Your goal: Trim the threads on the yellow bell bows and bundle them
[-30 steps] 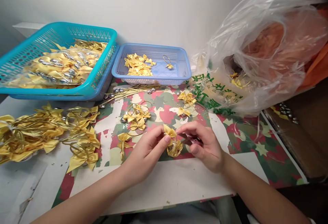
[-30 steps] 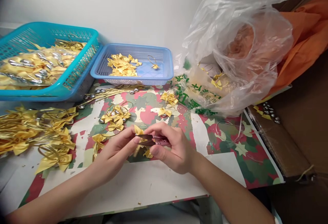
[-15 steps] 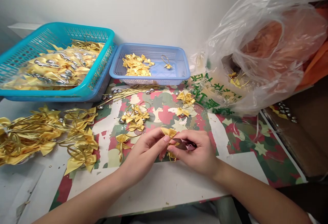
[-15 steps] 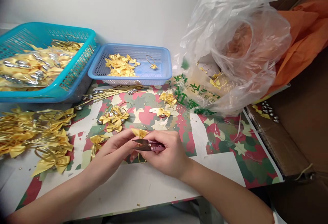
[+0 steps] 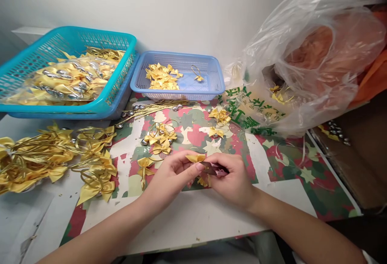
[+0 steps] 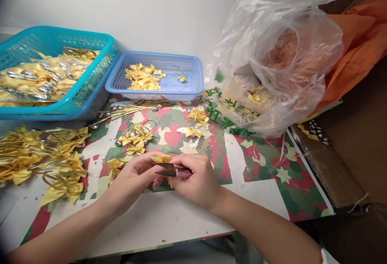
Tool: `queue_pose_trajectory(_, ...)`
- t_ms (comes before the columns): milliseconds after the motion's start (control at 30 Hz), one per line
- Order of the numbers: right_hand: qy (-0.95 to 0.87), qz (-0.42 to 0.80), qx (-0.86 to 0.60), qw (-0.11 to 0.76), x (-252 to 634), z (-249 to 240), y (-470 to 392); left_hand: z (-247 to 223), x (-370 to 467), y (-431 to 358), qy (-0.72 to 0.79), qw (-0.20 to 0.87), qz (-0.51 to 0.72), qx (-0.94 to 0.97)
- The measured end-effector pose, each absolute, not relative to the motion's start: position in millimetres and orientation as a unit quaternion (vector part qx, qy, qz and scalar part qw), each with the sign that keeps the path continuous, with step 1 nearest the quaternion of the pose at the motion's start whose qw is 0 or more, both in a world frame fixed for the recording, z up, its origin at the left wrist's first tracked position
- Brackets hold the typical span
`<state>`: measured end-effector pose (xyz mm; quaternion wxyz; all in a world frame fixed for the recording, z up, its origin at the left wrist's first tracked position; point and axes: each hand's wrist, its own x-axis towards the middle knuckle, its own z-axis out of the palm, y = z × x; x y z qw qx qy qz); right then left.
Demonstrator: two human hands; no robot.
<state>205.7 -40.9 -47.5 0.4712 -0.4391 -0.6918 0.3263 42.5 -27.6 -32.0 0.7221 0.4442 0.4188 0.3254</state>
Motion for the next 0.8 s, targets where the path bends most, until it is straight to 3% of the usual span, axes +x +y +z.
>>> queue_pose_trajectory(433,-0.719,0.290,-0.421,0.471,207,-52,-42,-31,44,-25,0.466,0.719,0.306,0.416)
queue_pose_trajectory(633,-0.730,0.372,-0.391,0.419,227,-35,-34,-26,40,-27,0.453,0.691,0.314,0.468)
queue_pose_trajectory(800,-0.798,0.292,-0.396,0.347,235,-32,-28,-28,39,-29,0.437,0.681,0.292,0.509)
